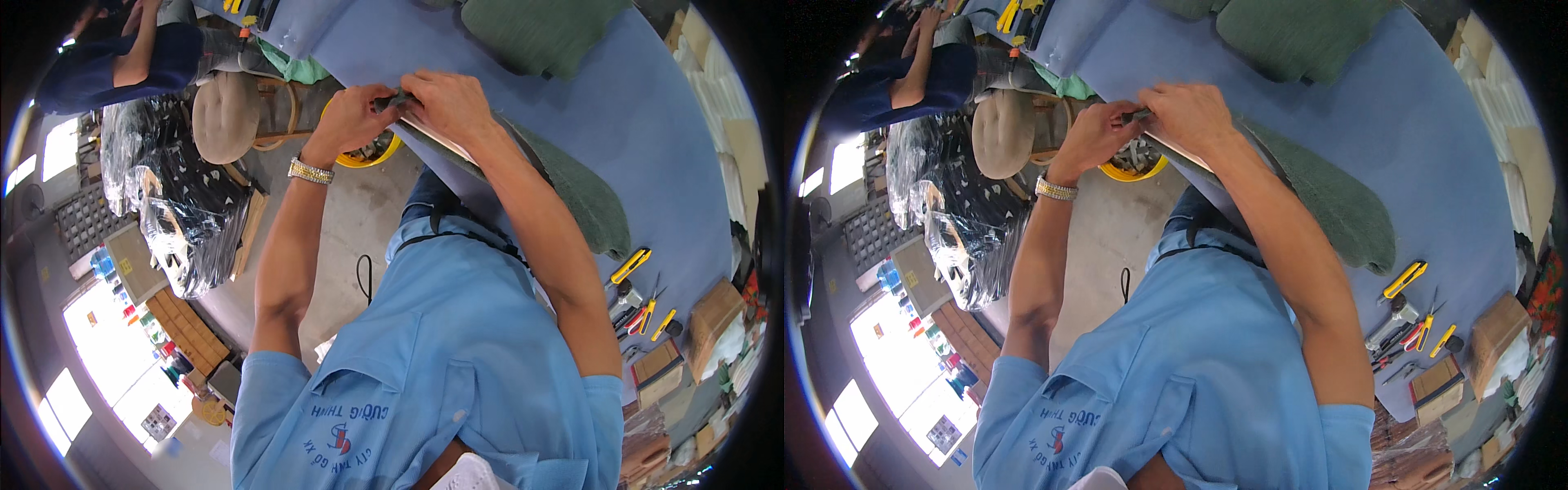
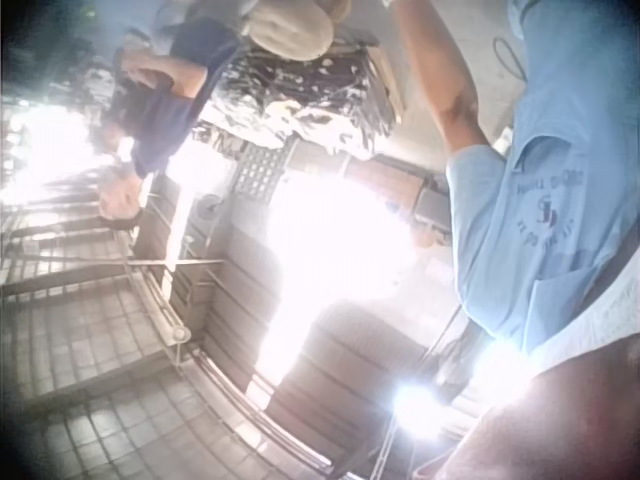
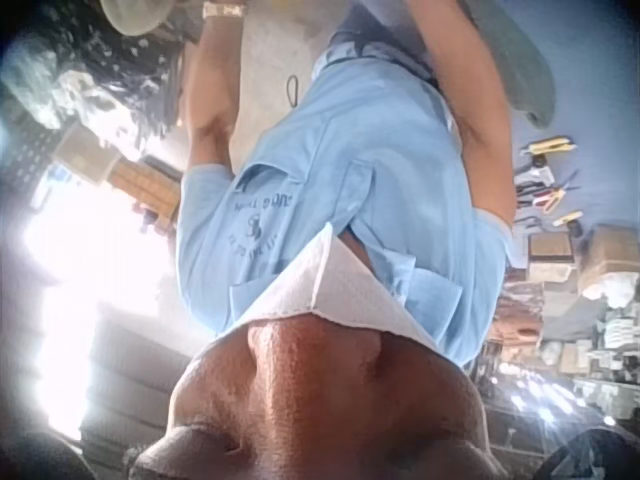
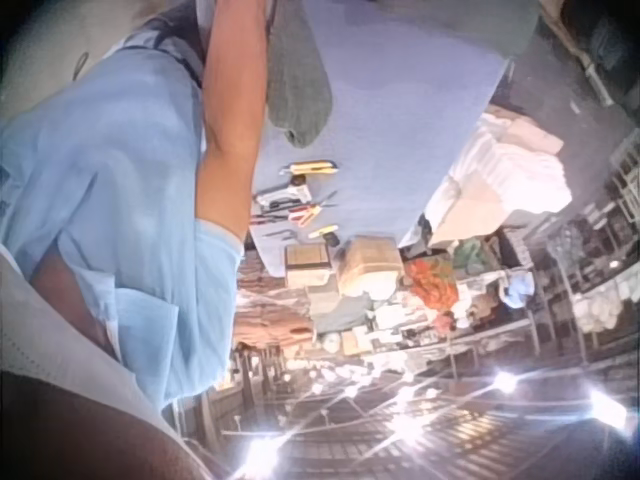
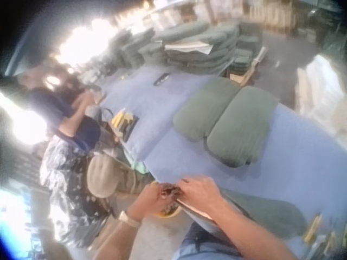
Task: The person uses a staple gun to secure a green fabric piece to a foam cushion, then trims excess fabric with a utility knife. They fold and tuck the edges, repeatedly cutting and adjusting the fabric to fit the cushion shape.
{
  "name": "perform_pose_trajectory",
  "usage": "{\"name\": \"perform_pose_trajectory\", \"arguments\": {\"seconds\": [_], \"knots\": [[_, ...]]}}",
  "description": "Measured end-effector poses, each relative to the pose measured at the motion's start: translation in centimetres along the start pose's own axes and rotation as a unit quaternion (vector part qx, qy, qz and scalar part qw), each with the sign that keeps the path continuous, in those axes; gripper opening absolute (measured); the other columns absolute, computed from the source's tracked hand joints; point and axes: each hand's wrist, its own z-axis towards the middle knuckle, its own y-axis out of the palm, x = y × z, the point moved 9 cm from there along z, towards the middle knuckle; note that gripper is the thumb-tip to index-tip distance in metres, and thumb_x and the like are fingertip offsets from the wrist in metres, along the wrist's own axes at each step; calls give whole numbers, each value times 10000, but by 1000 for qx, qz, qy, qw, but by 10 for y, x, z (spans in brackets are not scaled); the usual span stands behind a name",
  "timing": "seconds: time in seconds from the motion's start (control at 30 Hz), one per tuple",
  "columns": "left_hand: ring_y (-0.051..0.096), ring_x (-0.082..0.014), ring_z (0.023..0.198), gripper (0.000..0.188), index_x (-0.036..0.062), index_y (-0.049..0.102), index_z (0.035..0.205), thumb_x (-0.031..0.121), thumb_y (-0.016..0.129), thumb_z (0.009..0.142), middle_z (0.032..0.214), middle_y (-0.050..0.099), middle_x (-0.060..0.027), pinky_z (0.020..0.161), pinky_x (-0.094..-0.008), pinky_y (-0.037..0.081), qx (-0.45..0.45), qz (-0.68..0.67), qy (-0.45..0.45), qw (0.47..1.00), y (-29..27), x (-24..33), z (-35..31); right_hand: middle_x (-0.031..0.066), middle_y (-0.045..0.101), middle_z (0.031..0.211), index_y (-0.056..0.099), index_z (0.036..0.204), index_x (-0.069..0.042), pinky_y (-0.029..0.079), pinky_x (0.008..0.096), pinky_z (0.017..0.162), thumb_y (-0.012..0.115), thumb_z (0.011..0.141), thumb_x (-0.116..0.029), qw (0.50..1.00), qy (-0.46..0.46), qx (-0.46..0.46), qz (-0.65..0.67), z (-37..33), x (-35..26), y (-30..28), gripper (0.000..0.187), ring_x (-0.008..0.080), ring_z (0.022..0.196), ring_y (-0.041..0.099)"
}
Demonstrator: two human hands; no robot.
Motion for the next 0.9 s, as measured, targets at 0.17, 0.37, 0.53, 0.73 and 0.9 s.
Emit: {"name": "perform_pose_trajectory", "arguments": {"seconds": [0.17, 0.37, 0.53, 0.73, 0.9], "knots": [[719, -376, 892, 495, 2, 722, 1180, 388, 719, 870, 942, 729, -243, 807, -424, 555, -23, 1, 10, 1000, -6, 13, 4, 99, 751, 1030, 718, 1119, -159, 553, 513, 769, 726, 858, -288, 998, 13, -49, 26, -2, 17, -2, 291, 353, 947, 711], [713, -432, 869, 424, -1, 737, 1138, 337, 683, 888, 885, 723, -252, 789, -461, 556, 8, 102, 47, 994, -3, 25, 15, 117, 732, 1055, 664, 1080, -107, 540, 528, 764, 745, 858, -275, 999, 37, -13, 28, -20, 4, -37, 290, 374, 925, 709], [667, -455, 790, 321, -10, 723, 1022, 288, 678, 913, 816, 684, -255, 708, -470, 523, 8, 123, 58, 991, -6, 32, 27, 0, 691, 1107, 663, 1001, -138, 477, 396, 887, 689, 852, -159, 982, -93, 137, -87, -28, -17, -42, 152, 230, 1038, 673], [647, -477, 769, 331, -16, 697, 923, 315, 681, 922, 784, 661, -266, 669, -484, 510, 14, 121, 35, 992, -6, 28, 28, 26, 723, 935, 731, 955, -138, 481, 391, 840, 613, 899, -218, 990, -65, 20, -125, -7, -12, -17, 153, 214, 991, 695], [662, -472, 779, 336, -9, 722, 954, 322, 672, 925, 777, 672, -257, 671, -489, 515, 33, 104, 26, 994, -7, 23, 22, 88, 756, 950, 721, 990, -131, 543, 452, 780, 588, 944, -242, 994, -16, -51, -91, 9, -4, -2, 179, 281, 957, 738]]}}
